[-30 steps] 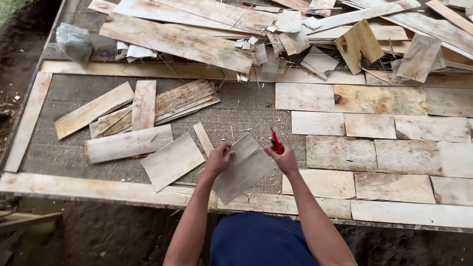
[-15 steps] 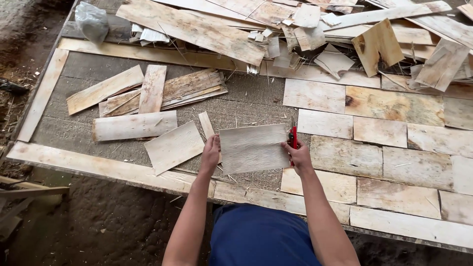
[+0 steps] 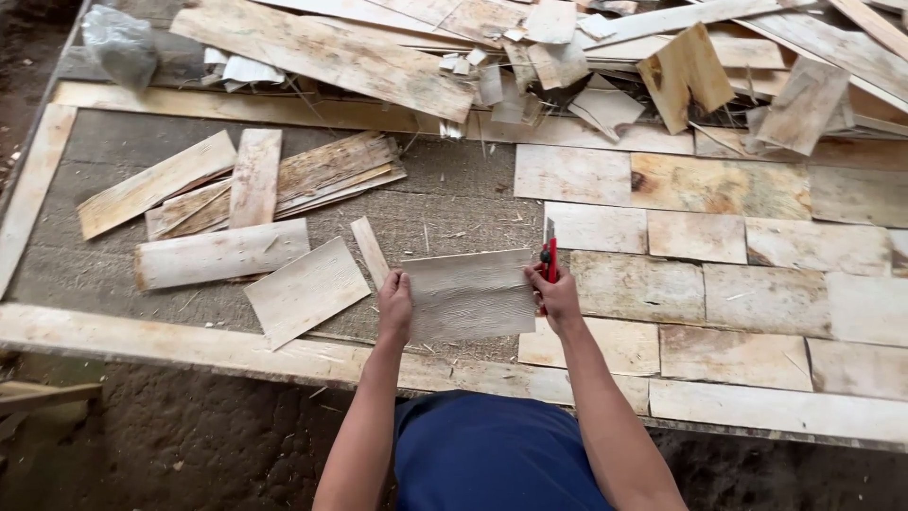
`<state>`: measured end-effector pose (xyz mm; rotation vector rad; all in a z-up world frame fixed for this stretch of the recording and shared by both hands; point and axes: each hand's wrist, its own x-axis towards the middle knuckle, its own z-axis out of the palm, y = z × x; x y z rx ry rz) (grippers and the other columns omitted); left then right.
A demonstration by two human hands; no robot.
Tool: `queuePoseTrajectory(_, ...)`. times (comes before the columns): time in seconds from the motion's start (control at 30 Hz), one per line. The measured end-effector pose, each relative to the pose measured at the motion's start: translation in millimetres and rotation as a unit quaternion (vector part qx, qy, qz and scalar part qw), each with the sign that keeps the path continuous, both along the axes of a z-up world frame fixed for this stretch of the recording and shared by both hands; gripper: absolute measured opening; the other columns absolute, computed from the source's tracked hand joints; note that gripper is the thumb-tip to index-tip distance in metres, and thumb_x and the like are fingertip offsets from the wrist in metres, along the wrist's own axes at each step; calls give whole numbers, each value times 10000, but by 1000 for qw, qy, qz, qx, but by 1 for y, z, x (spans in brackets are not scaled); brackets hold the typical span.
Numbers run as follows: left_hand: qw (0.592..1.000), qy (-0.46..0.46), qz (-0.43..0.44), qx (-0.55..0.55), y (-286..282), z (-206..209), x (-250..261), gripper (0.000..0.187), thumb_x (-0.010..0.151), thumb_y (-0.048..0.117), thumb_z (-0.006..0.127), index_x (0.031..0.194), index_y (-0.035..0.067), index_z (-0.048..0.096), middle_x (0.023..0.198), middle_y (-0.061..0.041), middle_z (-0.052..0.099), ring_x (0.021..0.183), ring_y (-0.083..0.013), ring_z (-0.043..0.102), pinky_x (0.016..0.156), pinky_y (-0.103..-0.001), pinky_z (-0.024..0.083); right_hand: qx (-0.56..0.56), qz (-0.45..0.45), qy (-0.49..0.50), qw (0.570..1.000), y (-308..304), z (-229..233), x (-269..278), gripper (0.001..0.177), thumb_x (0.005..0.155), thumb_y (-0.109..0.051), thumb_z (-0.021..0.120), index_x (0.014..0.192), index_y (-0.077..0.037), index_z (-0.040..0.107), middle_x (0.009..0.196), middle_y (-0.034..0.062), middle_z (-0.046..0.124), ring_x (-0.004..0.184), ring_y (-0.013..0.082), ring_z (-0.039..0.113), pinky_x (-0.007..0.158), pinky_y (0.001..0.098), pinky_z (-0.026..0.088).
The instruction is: Cutting and fitting thin wood pieces onto a frame to create a tiled surface.
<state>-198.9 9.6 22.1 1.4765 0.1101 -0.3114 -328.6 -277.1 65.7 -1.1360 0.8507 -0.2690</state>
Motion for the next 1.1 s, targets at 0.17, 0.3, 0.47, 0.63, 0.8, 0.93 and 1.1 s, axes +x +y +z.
queuePoseTrajectory(0.17,1000,4,7,0,-4,24,-11,160,1100,187,491,1078,142,642,881,6,614,792,-111,558,779,-285,473,47,-52,49,996,-3,5,-12,330,954,-341,747,817,-119,545,639,67,608,547,146,628,400,208,421)
queuePoseTrajectory(0.3,999,-35,0,1,-1,26,-1,200,1116,139,464,1073,183,655,940,34,626,900,-91,572,921,-284,458,78,18,124,989,-32,-53,-21,311,973,-345,711,846,-76,622,751,78,698,669,181,702,516,237,532)
queuePoseTrajectory(0.47,990,-123,-60,-14,-19,59,-6,235,1077,27,478,1048,142,682,1115,-19,657,1146,-148,552,1092,-365,386,110,106,174,973,-16,3,-38,539,959,-546,648,890,-12,642,687,71,599,525,83,560,362,128,369)
queuePoseTrajectory(0.63,974,-206,-86,-29,-39,68,-8,241,1017,-46,516,932,111,677,1238,-59,662,1328,-240,534,1186,-440,309,161,214,187,945,-10,35,-33,784,863,-702,710,982,68,628,806,183,712,614,174,749,339,63,374)
queuePoseTrajectory(0.8,966,-245,-83,-29,-44,69,2,241,1000,-69,533,913,95,686,1326,-71,614,1403,-283,486,1216,-481,270,91,261,228,934,-15,18,-33,604,888,-507,775,836,81,647,906,331,742,725,335,782,338,100,340)
queuePoseTrajectory(0.93,965,-244,-87,-37,-49,86,3,254,997,-81,535,924,98,700,1341,-74,600,1433,-308,465,1220,-506,278,95,226,176,953,-6,22,-30,397,839,-351,854,828,-22,631,869,269,756,739,308,781,379,88,366)
queuePoseTrajectory(1.1,976,-39,-90,-196,-52,106,-7,352,1107,245,399,1289,29,610,1643,-178,290,1513,-376,309,1202,-499,341,53,37,79,995,-32,-20,-28,319,732,-118,963,868,-74,678,679,43,641,570,134,616,407,138,372)
